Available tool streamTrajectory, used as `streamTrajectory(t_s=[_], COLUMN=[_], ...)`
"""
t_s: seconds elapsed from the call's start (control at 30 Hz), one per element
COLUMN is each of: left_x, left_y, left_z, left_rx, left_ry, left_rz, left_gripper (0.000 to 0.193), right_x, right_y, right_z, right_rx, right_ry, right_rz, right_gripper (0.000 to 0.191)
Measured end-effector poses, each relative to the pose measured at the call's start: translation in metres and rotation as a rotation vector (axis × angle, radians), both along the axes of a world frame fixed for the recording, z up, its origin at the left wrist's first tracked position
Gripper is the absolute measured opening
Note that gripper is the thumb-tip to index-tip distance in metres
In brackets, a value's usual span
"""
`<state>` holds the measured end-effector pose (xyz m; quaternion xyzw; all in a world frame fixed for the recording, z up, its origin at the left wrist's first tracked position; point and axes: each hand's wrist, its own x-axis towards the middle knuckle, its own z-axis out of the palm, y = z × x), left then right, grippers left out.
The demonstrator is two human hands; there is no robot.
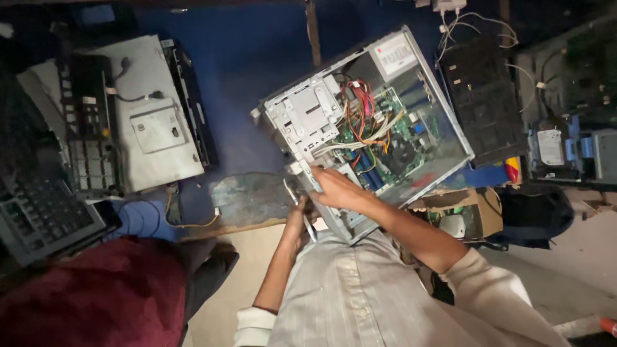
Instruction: The person removes the side panel from a desktop computer case on the workbench, then cleans the interior and panel using a toothbrush and a tissue, brushing and wiping dust from the case surfaces and components.
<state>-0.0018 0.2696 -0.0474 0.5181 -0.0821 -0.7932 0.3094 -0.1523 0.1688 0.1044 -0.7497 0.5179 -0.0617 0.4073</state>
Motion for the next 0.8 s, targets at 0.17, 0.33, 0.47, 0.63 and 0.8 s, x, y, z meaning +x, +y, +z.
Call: streamTrajectory(t_s=[0.17, 0.33, 0.47, 0.63, 0.8], left_x=[0.005, 0.012, 0.003, -0.019, -0.035], left_y=[0.0, -0.002, 0.017, 0.042, 0.049], left_z=[-0.008, 0.005, 0.019, 0.022, 0.037], left_rx=[0.047, -0.111, -0.152, -0.405, -0.476], left_ry=[-0.07, -0.059, -0.107, -0.375, -0.516], left_rz=[0.252, 0.417, 0.46, 0.419, 0.341], left_gripper=[0.04, 0.029, 0.018, 0.02, 0.025], right_x=[-0.032, -0.063, -0.087, -0.09, -0.08], right_y=[0.016, 0.022, 0.031, 0.033, 0.058], right_z=[0.014, 0.019, 0.018, 0.029, 0.065], right_rx=[0.146, 0.031, 0.005, -0.002, -0.188], right_ry=[0.136, 0.125, 0.107, 0.158, 0.106], right_rz=[0.027, 0.087, 0.124, 0.107, -0.073], right_gripper=[0.052, 0.048, 0.042, 0.036, 0.032])
